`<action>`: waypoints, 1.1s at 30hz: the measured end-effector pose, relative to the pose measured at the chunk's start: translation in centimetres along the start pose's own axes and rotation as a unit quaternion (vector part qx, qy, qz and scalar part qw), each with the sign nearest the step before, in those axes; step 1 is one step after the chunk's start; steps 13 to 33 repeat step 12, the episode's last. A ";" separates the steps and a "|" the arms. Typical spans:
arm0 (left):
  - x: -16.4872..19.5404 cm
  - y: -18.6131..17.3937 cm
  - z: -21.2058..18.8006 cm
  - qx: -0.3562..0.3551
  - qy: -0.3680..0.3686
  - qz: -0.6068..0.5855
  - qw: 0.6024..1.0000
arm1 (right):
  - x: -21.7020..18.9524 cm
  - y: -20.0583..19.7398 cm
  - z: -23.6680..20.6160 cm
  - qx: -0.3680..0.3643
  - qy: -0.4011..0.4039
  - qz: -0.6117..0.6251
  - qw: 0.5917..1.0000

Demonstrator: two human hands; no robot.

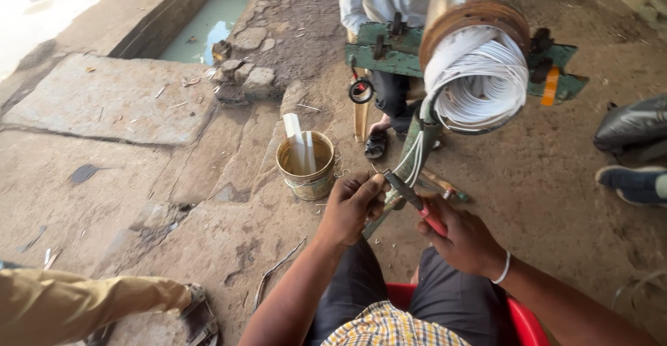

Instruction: The person sits on a red plastic chair and strips insulation from the ends of red and white electrical wires using pliers, pulling the cut insulation off by hand and twisting the exposed wire ends. They work through several wire ends one at a time, holding the wires across their lap.

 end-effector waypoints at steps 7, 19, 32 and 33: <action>2.0 1.2 -3.1 -0.008 0.382 0.504 0.775 | -1.3 -4.0 -2.6 -0.086 -0.105 0.067 0.988; -3.5 1.8 -1.7 -0.112 0.475 0.636 0.598 | 1.3 -4.3 -3.5 -0.196 -0.037 0.031 0.979; -3.5 1.8 -1.7 -0.112 0.475 0.636 0.598 | 1.3 -4.3 -3.5 -0.196 -0.037 0.031 0.979; -3.5 1.8 -1.7 -0.112 0.475 0.636 0.598 | 1.3 -4.3 -3.5 -0.196 -0.037 0.031 0.979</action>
Point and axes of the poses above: each hand's wrist, its own z-axis towards the middle knuckle, its own y-axis out of the palm, x = y × z, the point moved 5 cm from there along z, towards the middle knuckle, and after that the axes turned 14 degrees about -z, right-handed, at the moved point
